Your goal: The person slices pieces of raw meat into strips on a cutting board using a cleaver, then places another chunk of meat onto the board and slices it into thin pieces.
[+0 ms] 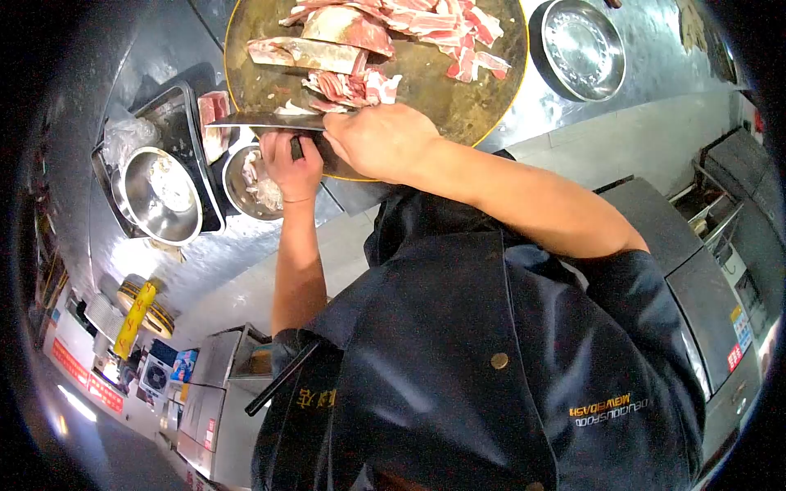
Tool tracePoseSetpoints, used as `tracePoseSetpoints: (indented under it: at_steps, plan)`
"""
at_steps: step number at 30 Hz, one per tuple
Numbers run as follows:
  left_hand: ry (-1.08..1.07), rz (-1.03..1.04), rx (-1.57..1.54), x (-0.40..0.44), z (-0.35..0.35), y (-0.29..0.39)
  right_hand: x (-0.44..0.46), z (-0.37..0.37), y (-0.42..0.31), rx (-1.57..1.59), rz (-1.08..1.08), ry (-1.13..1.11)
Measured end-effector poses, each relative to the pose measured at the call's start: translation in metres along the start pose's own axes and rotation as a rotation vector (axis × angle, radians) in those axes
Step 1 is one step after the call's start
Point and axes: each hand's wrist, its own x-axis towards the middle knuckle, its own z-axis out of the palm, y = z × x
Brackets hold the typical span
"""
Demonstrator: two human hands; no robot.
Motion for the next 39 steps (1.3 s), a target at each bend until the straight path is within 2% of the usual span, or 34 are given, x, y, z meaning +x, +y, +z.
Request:
tracePoseSetpoints:
  at_steps: [4, 6, 7, 10, 13, 15, 18, 21, 22, 24, 27, 28, 31, 33, 34, 35, 37, 39]
  plan:
    - [-0.018, -0.02, 0.104, -0.008, -0.002, 0.0, -0.03, -0.053, -0.009, -0.083, 0.059, -0.085]
    - [0.007, -0.004, 0.09, -0.004, 0.001, 0.002, -0.043, -0.07, -0.014, -0.099, 0.186, -0.304]
    - [-0.006, 0.015, 0.089, -0.004, -0.002, 0.003, -0.042, -0.063, -0.013, -0.093, 0.191, -0.31]
    - [0.0, 0.023, 0.042, -0.008, 0.002, -0.005, -0.012, -0.006, 0.001, -0.007, 0.013, -0.034]
    - [0.034, -0.028, 0.083, -0.007, 0.003, 0.0, 0.0, -0.001, -0.004, 0.044, 0.01, -0.008]
    - [-0.014, -0.076, 0.11, -0.009, -0.003, 0.003, -0.01, -0.015, -0.003, 0.002, 0.017, -0.031]
    - [0.066, -0.039, 0.085, -0.001, 0.002, 0.006, -0.037, -0.052, -0.007, -0.079, 0.098, -0.181]
    - [0.057, -0.03, 0.074, -0.003, 0.0, 0.005, -0.048, -0.063, -0.011, -0.074, 0.143, -0.169]
    - [0.004, -0.032, 0.096, -0.006, -0.002, 0.002, -0.04, -0.05, -0.008, -0.074, 0.144, -0.169]
    - [0.007, -0.038, 0.053, -0.008, 0.0, 0.0, -0.014, -0.008, 0.0, 0.014, 0.03, -0.031]
    - [-0.03, -0.055, 0.045, -0.004, -0.001, -0.004, 0.003, 0.005, 0.0, 0.061, 0.012, 0.017]
    - [-0.012, -0.041, 0.036, -0.002, -0.001, 0.001, -0.001, 0.0, 0.001, 0.033, 0.047, -0.068]
    - [0.005, -0.014, 0.002, 0.012, -0.013, 0.018, -0.02, -0.019, 0.012, -0.009, 0.079, -0.107]
    - [-0.164, -0.112, 0.144, 0.027, -0.024, 0.032, -0.033, -0.032, 0.023, -0.025, 0.134, -0.168]
    - [-0.272, -0.096, 0.18, 0.036, -0.03, 0.033, -0.041, -0.033, 0.031, -0.016, 0.169, -0.092]
    - [-0.268, -0.099, 0.186, 0.039, -0.031, 0.033, -0.047, -0.034, 0.035, -0.007, 0.204, -0.014]
    - [-0.332, -0.112, 0.174, 0.044, -0.03, 0.031, -0.051, -0.038, 0.033, 0.0, 0.193, -0.005]
    - [-0.299, -0.151, 0.205, 0.045, -0.025, 0.033, -0.057, -0.036, 0.028, -0.057, 0.2, -0.045]
